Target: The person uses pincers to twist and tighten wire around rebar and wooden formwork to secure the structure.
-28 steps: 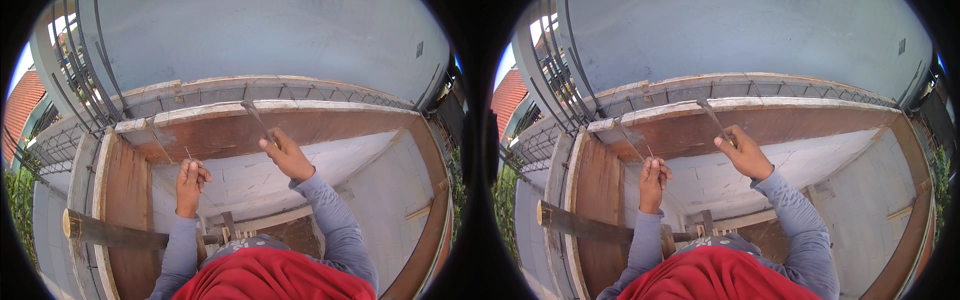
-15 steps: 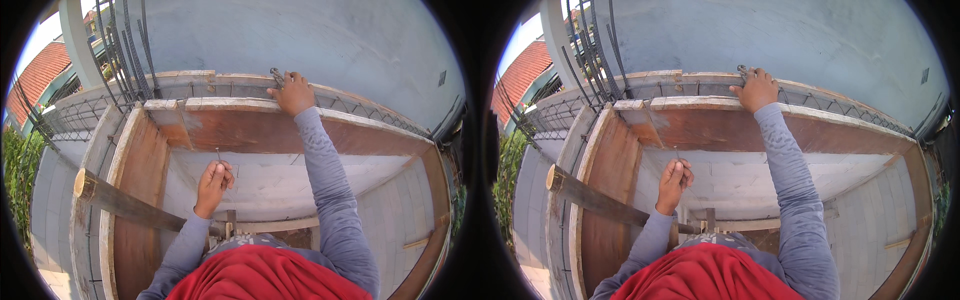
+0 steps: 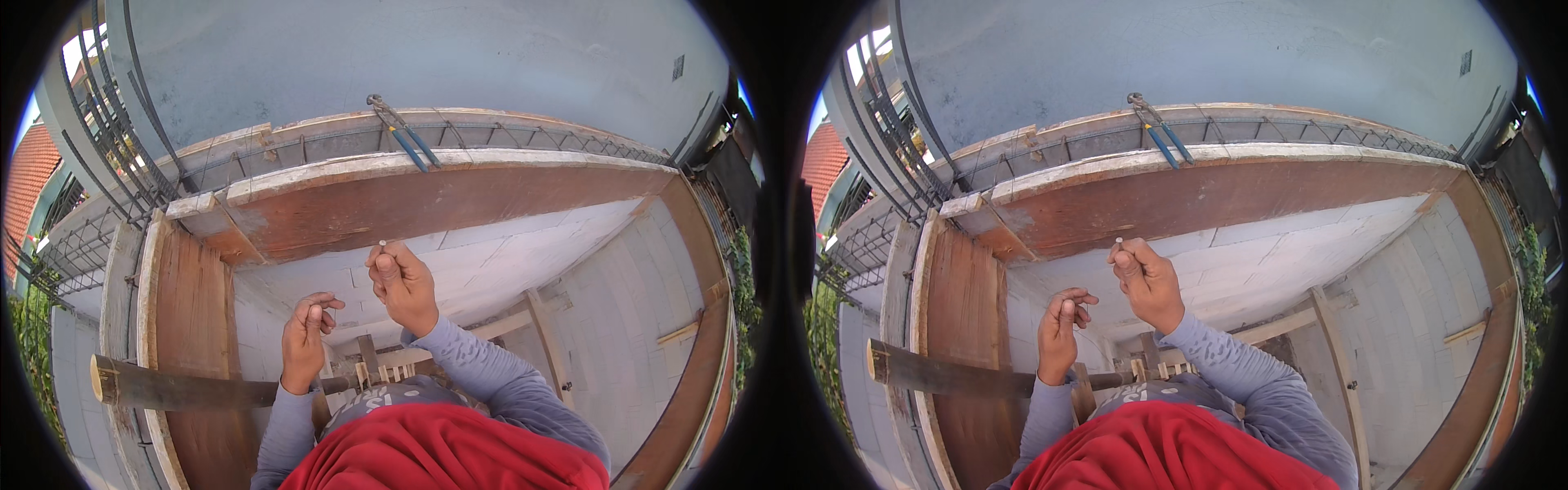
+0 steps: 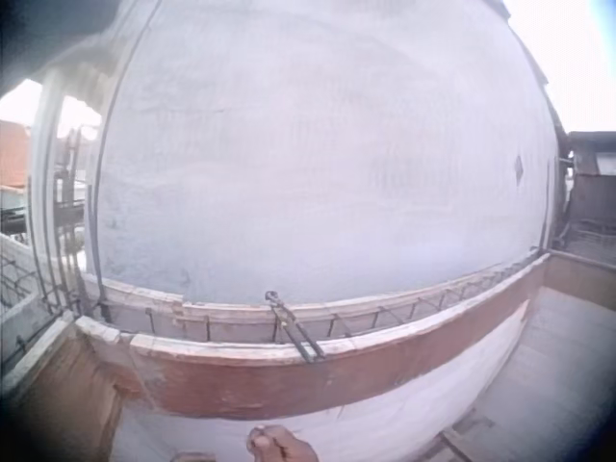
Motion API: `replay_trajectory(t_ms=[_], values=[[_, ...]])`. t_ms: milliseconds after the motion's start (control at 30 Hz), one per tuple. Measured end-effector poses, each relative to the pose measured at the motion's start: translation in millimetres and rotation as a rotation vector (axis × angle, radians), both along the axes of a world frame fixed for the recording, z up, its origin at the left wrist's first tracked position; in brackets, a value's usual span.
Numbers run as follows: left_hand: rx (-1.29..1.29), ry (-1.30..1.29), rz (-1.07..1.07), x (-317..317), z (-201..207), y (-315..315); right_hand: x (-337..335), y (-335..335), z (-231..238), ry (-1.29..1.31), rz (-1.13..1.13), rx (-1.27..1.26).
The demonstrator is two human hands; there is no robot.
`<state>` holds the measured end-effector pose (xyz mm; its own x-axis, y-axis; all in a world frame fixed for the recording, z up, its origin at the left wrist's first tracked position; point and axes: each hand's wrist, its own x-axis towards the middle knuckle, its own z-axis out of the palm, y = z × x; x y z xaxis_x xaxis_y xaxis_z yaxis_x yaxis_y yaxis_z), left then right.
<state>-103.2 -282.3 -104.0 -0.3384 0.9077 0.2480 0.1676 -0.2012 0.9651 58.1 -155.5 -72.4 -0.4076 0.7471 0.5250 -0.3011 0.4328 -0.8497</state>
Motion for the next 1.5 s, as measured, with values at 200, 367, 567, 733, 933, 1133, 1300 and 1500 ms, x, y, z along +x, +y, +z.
replay_trajectory(t_ms=[200,367,567,733,933,1133,1300,1500], values=[[-0.233,0.495,0.221,-8,-33,12,18,-16,-13,-0.338,0.062,-0.06],[-0.302,0.477,0.03,24,-27,24,13,-25,-72,-0.228,0.009,-0.352],[-0.142,0.16,-0.056,27,-22,40,19,-43,-53,-0.202,-0.16,-0.09],[-0.105,-0.144,-0.057,28,-38,41,20,-57,-55,-0.276,-0.039,-0.162],[-0.072,-0.242,0.058,31,-38,18,24,-55,-58,-0.421,-0.109,-0.019],[-0.019,-0.382,0.161,6,-39,-3,53,18,5,-0.212,-0.641,0.394],[-0.048,-0.421,0.234,-8,-49,-10,143,199,93,-0.415,-1.188,0.601],[-0.11,-0.424,0.236,-9,-70,-21,222,310,88,-0.996,-1.03,0.182]])
